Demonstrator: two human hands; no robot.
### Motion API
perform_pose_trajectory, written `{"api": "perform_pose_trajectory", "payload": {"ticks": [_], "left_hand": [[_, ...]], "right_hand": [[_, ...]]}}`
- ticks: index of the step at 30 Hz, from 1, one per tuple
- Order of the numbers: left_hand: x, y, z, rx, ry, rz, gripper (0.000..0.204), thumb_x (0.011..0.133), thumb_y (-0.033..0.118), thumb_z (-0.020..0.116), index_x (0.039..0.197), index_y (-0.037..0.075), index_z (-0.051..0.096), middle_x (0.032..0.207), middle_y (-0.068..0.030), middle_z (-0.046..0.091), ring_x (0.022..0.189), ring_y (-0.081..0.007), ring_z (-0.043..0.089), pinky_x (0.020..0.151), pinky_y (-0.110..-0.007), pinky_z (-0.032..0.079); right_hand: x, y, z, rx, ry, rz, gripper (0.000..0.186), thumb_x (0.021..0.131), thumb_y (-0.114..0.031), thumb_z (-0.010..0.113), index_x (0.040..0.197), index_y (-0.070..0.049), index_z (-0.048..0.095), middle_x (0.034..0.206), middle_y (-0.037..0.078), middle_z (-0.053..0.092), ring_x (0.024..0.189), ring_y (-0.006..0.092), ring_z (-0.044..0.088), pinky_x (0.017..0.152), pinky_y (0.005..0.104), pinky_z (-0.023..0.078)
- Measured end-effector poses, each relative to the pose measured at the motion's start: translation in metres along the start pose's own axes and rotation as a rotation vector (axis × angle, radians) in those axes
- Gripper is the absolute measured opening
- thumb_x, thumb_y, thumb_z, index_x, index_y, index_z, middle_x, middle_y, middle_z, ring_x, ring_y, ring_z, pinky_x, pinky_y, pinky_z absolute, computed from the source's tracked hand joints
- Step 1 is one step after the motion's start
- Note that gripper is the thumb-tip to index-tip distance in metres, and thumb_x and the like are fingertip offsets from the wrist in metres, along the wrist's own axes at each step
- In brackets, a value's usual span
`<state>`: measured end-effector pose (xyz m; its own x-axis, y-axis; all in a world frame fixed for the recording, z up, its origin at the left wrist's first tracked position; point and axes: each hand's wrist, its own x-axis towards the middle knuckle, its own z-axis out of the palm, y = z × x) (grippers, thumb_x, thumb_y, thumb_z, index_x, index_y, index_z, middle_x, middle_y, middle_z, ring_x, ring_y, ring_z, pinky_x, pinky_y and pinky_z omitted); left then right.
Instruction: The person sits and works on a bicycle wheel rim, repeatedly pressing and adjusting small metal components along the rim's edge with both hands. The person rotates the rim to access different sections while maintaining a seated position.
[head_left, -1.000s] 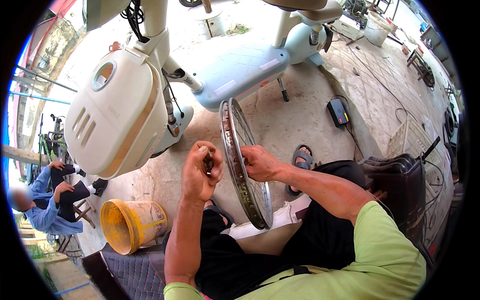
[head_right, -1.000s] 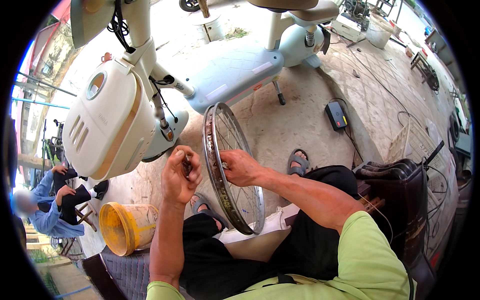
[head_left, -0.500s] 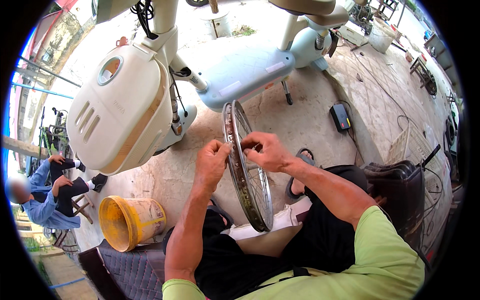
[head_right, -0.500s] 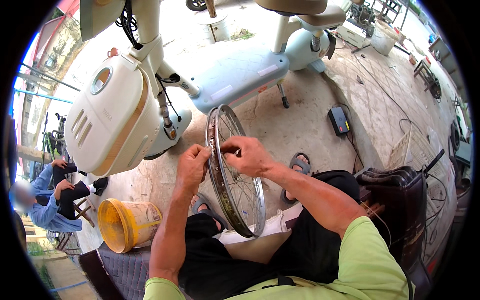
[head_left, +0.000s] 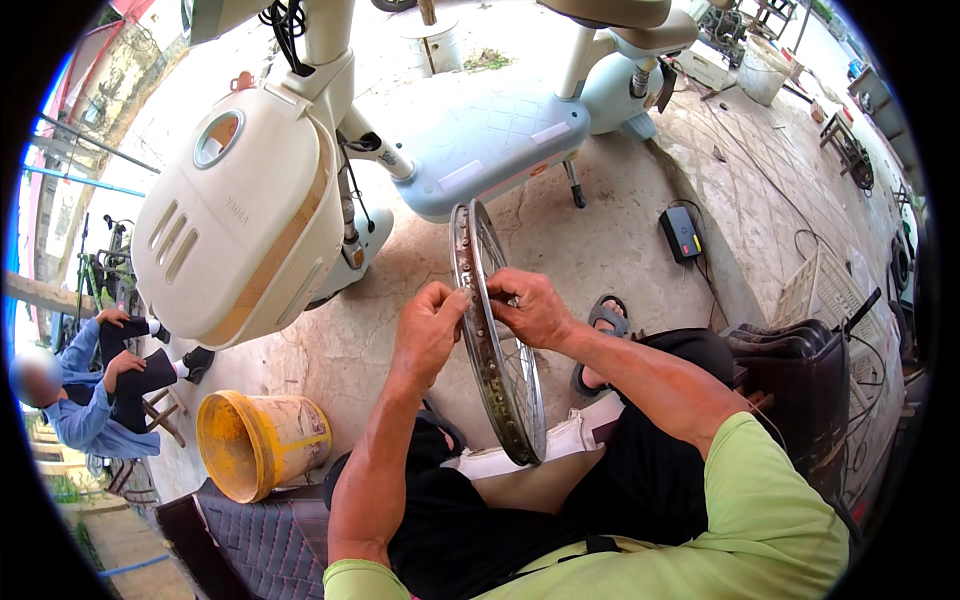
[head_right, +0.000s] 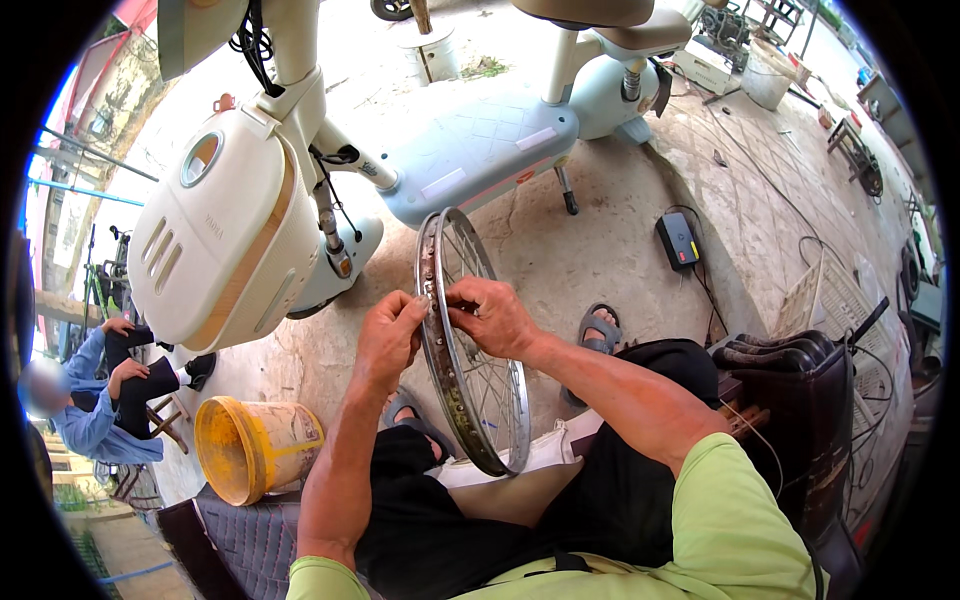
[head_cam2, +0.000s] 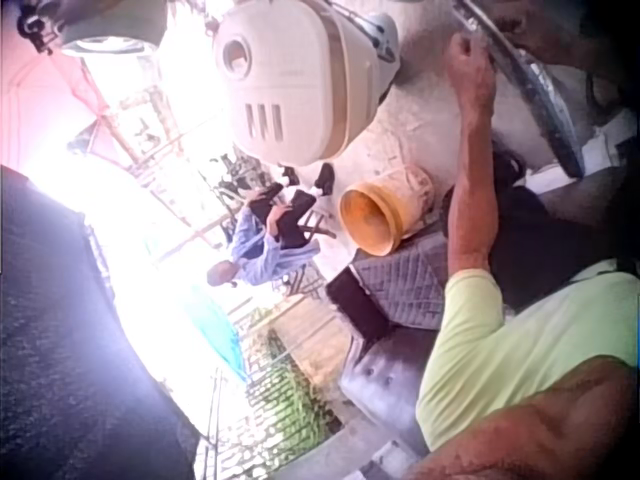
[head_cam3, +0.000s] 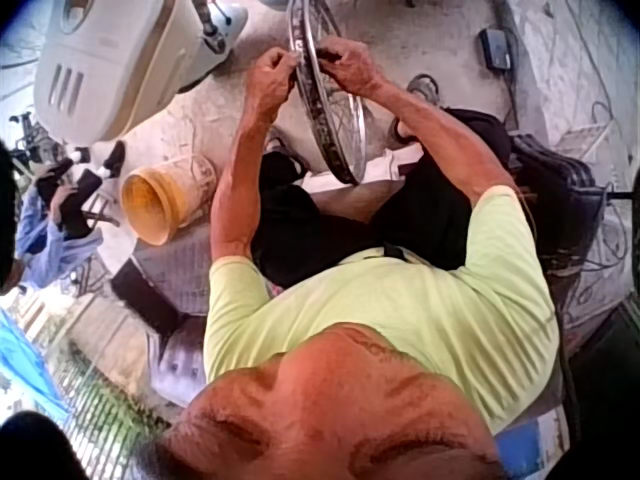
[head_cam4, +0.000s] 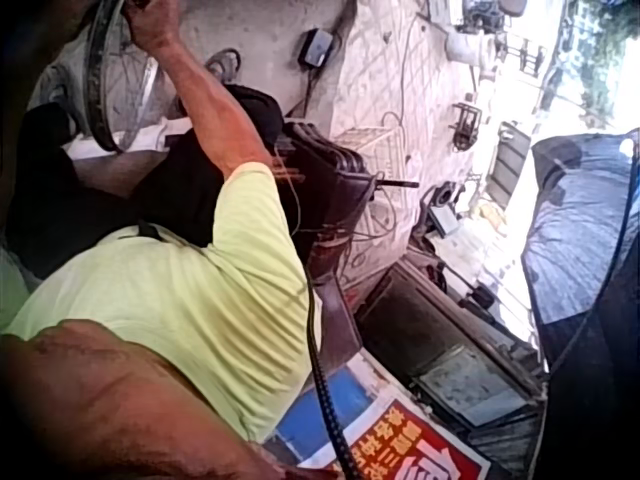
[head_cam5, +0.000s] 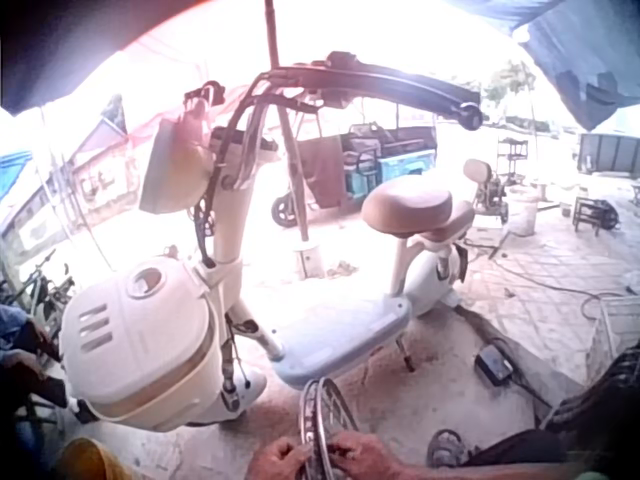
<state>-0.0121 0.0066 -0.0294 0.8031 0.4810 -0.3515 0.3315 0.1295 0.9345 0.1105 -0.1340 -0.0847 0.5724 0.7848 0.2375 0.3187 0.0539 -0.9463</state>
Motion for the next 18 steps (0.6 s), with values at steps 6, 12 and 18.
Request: {"api": "perform_pose_trajectory", "payload": {"ticks": [6,12,18], "left_hand": [[-0.003,0.0019,-0.0003,-0.027,-0.007,-0.024,0.029,0.098,0.028,0.064,0.08,0.007,0.056,0.067,0.0028,0.052,0.058,-0.0052,0.045,0.052,-0.023,0.036],[-0.0016,-0.0033,0.0017,-0.051,-0.009,0.014,0.024,0.1,0.027,0.062,0.083,0.011,0.053,0.059,0.0058,0.046,0.043,-0.0023,0.034,0.038,-0.021,0.022],[0.0001,-0.004,0.0023,-0.065,-0.01,0.004,0.023,0.1,0.026,0.062,0.084,0.011,0.053,0.059,0.0056,0.047,0.042,-0.0024,0.033,0.037,-0.021,0.021]], "right_hand": [[0.0036,-0.0039,-0.0054,-0.114,-0.042,-0.084,0.019,0.082,0.0,0.07,0.101,-0.003,0.069,0.088,0.015,0.068,0.079,0.031,0.067,0.07,0.0381,0.053],[-0.0019,-0.0048,0.003,0.187,0.011,0.145,0.016,0.087,-0.004,0.071,0.103,0.0,0.068,0.089,0.012,0.069,0.082,0.0216,0.07,0.073,0.0327,0.055],[-0.0022,-0.0034,0.0015,0.029,0.011,0.043,0.017,0.087,-0.004,0.072,0.103,0.0,0.067,0.09,0.013,0.069,0.081,0.0226,0.07,0.073,0.0332,0.055]]}}
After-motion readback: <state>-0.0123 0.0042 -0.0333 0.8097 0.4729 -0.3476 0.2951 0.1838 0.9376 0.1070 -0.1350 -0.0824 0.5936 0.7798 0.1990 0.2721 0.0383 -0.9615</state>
